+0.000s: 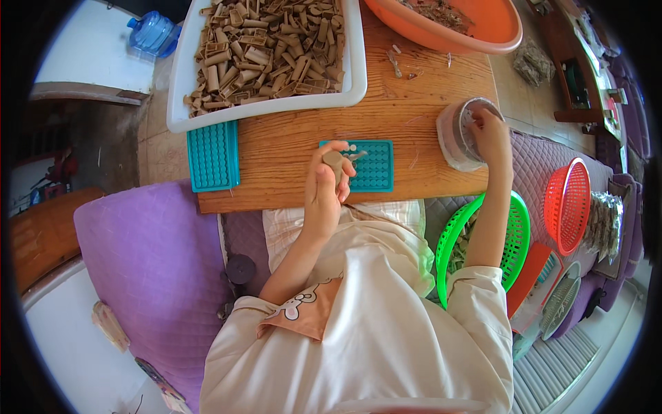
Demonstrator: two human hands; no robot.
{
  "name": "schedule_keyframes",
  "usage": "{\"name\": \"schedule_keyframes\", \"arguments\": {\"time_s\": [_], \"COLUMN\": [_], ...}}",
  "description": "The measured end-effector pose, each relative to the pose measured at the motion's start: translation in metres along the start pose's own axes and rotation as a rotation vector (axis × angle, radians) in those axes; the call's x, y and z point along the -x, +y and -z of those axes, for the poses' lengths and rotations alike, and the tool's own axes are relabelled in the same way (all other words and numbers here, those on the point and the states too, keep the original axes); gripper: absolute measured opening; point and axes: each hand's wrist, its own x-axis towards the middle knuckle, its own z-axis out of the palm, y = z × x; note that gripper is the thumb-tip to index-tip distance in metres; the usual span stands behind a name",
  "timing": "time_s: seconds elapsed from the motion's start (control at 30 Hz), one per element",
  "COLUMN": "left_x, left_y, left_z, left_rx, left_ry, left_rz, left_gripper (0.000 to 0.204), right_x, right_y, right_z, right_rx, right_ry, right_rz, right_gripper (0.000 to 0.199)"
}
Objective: The person assembles small metal parts into cardboard tubes by hand, then uses a lighter to melt sealant on the tubes.
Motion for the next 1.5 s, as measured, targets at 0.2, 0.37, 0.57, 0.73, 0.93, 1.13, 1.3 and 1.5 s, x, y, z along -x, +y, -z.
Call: {"name": "schedule_keyframes", "arguments": {"time_s": [0.2, 0.37, 0.57, 0.73, 0.93, 1.13, 1.3, 1.5], "left_x": [0.005, 0.004, 0.001, 0.001, 0.003, 0.004, 0.007, 0.005], "left_y": [0.003, 0.005, 0.014, 0.011, 0.017, 0.023, 0.019, -0.001], "left_z": [-0.011, -0.007, -0.008, -0.003, -0.012, -0.013, -0.012, -0.004], "left_rx": [-0.057, 0.063, 0.438, 0.805, 0.844, 0.726, 0.623, 0.554], "left_ry": [-0.101, -0.090, -0.014, -0.106, -0.122, -0.102, -0.095, -0.166], "left_rz": [0.075, 0.149, 0.486, 0.670, 0.751, 0.768, 0.765, 0.693], "left_gripper": [0.048, 0.040, 0.030, 0.028, 0.036, 0.038, 0.038, 0.040], "right_x": [-0.013, -0.005, 0.008, 0.019, 0.065, 0.080, 0.085, 0.081], "right_y": [0.022, 0.022, 0.018, 0.001, -0.102, -0.140, -0.142, -0.144], "right_z": [-0.021, -0.007, 0.012, 0.030, 0.008, -0.008, -0.009, -0.006], "right_rx": [0.166, -0.003, -0.671, -0.913, -1.279, -1.198, -1.031, -0.833], "right_ry": [-0.035, 0.066, -0.097, -0.146, -0.274, -0.305, -0.262, -0.340], "right_rz": [0.082, 0.156, -0.131, -0.235, 0.057, 0.043, 0.040, -0.037], "right_gripper": [0.012, 0.011, 0.011, 0.011, 0.005, 0.004, 0.004, 0.009]}}
